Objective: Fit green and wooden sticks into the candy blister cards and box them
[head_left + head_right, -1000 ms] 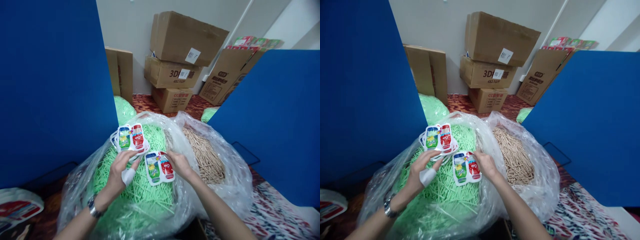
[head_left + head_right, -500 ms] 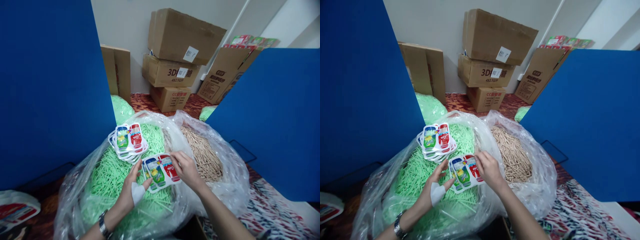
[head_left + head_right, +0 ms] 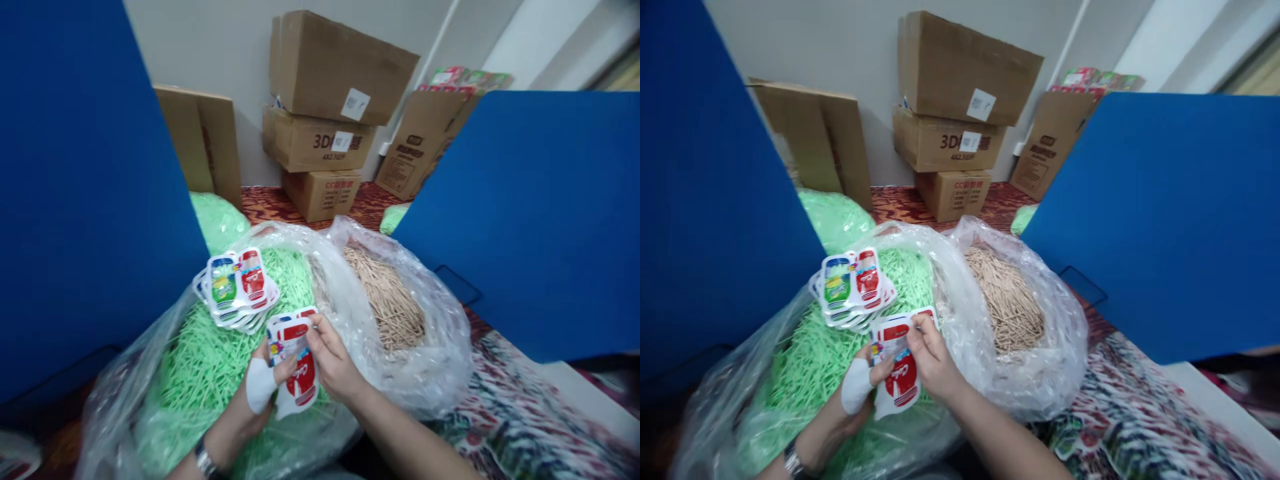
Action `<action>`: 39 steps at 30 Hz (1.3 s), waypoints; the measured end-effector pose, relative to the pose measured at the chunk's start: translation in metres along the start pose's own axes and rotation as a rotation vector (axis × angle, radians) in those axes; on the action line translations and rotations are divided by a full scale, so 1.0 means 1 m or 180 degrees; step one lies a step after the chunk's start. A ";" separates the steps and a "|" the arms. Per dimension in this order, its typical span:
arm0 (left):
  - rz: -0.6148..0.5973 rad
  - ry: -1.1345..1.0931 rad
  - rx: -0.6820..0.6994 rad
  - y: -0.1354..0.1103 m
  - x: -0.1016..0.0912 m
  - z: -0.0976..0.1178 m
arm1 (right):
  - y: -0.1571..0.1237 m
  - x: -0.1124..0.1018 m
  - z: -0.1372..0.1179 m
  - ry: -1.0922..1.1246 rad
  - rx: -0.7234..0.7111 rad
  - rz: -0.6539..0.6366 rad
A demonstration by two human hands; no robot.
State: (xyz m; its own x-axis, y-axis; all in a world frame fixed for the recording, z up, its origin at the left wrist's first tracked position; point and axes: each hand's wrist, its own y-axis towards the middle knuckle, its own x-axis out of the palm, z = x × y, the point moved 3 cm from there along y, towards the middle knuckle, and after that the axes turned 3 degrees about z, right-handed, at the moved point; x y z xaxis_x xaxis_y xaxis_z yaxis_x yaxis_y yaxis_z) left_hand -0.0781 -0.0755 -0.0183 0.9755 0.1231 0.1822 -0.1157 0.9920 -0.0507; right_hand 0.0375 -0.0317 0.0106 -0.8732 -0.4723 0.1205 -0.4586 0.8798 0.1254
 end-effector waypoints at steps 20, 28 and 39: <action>-0.0174 0.1071 -0.0238 0.017 0.013 -0.008 | -0.013 -0.073 -0.052 -0.2429 -0.1389 -0.0398; 0.0043 0.0915 -0.0758 0.019 0.000 -0.020 | -0.021 -0.255 -0.015 -0.4330 0.0543 0.1082; 0.0085 0.1041 -0.0716 0.020 0.012 -0.016 | 0.031 -0.293 0.009 -0.5041 0.1489 0.1360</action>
State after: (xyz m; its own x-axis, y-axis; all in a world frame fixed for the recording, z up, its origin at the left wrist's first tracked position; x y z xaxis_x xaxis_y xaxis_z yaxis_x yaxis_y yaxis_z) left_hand -0.0658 -0.0549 -0.0328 0.9850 0.0972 -0.1425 -0.1333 0.9531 -0.2717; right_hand 0.2773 0.1340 -0.0292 -0.1033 0.0415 -0.9938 0.0810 0.9962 0.0332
